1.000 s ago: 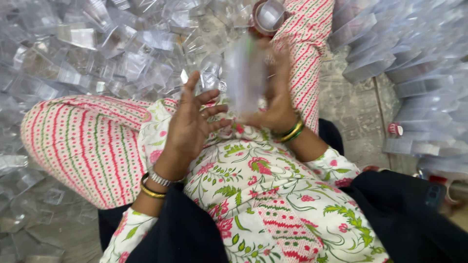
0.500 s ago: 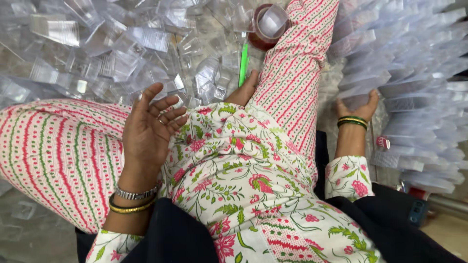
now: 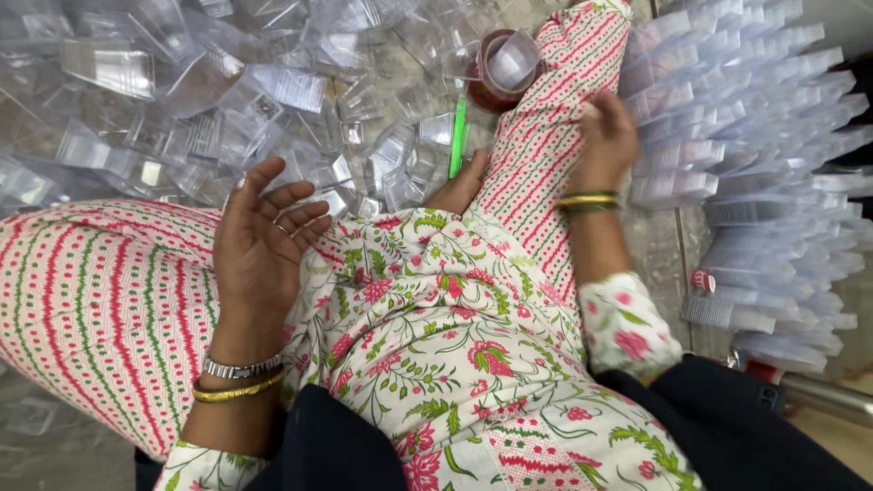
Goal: The person sits on the floor among large piles of clear plastic cups and nests cups one into another by hand to build stacks, placing completed stacks with the surrounding piles. A roll of tape and a green marker lie nearby but are not used.
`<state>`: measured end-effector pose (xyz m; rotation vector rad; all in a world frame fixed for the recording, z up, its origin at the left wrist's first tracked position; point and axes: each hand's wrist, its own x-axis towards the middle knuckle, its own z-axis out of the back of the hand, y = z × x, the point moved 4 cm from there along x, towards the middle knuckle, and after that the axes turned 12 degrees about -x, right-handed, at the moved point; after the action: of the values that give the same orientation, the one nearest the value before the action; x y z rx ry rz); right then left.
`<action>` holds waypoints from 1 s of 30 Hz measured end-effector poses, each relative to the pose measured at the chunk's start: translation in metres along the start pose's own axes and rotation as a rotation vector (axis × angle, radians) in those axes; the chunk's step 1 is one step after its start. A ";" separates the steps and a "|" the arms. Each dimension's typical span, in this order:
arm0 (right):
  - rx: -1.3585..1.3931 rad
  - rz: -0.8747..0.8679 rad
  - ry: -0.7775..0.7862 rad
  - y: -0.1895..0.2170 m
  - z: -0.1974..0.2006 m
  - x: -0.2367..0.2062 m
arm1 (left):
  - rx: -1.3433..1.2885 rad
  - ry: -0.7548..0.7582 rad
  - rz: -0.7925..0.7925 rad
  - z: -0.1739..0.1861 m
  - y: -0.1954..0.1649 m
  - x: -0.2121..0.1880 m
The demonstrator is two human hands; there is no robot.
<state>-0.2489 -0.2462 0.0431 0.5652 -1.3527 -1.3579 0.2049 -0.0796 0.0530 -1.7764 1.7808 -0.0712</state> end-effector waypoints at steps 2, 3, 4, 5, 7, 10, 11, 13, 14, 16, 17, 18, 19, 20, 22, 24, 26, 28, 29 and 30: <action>-0.329 0.331 0.177 0.036 -0.069 -0.003 | 0.015 -0.009 -0.013 -0.001 -0.004 0.005; -0.368 0.329 0.359 0.046 -0.104 -0.008 | 0.021 -0.019 -0.018 -0.001 -0.004 0.005; -0.378 0.351 0.589 0.056 -0.141 -0.014 | 0.027 -0.033 -0.022 -0.001 -0.004 0.004; -0.491 0.535 0.648 0.069 -0.172 -0.019 | 0.032 -0.049 -0.026 0.000 -0.003 0.003; -0.719 0.667 0.764 0.079 -0.218 -0.024 | 0.030 -0.075 0.000 0.002 -0.001 0.000; -1.005 0.512 0.914 0.069 -0.251 -0.017 | 0.008 -0.067 0.015 0.007 -0.004 -0.003; -1.057 0.467 0.949 0.066 -0.255 -0.012 | -0.005 -0.058 0.017 0.008 -0.006 -0.003; -1.052 0.460 0.921 0.065 -0.257 -0.003 | 0.010 -0.067 0.014 0.009 -0.011 -0.002; -0.991 0.494 0.861 0.066 -0.256 0.002 | 0.017 -0.073 0.015 0.009 -0.013 -0.002; -0.906 0.546 0.702 0.073 -0.251 0.009 | 0.014 -0.076 0.038 0.007 -0.014 0.000; -0.878 0.568 0.603 0.079 -0.248 0.011 | 0.014 -0.077 0.045 0.005 -0.014 0.001; -0.848 0.589 0.506 0.086 -0.245 0.010 | 0.024 -0.062 0.054 0.003 -0.014 0.002; -0.856 0.594 0.437 0.091 -0.244 0.008 | 0.033 -0.049 0.063 0.001 -0.013 0.002; -0.863 0.600 0.367 0.096 -0.242 0.003 | 0.043 -0.036 0.071 0.000 -0.014 0.002; -0.832 0.572 0.319 0.103 -0.243 -0.011 | 0.052 -0.030 0.070 0.000 -0.014 0.003; -0.760 0.506 0.360 0.102 -0.253 -0.030 | 0.052 -0.039 0.067 0.001 -0.015 0.004; -0.846 0.391 0.399 0.095 -0.267 -0.044 | 0.050 -0.065 0.060 0.003 -0.015 0.004; -0.852 0.262 0.428 0.086 -0.275 -0.053 | 0.051 -0.060 0.056 0.005 -0.014 0.004; -0.818 0.195 0.434 0.082 -0.278 -0.053 | 0.051 -0.056 0.056 0.005 -0.012 0.004; -0.784 0.127 0.438 0.077 -0.281 -0.051 | 0.052 -0.051 0.050 0.006 -0.011 0.004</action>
<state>0.0428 -0.2935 0.0283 0.2087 -0.4301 -1.4210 0.2181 -0.0820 0.0519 -1.6814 1.7697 -0.0510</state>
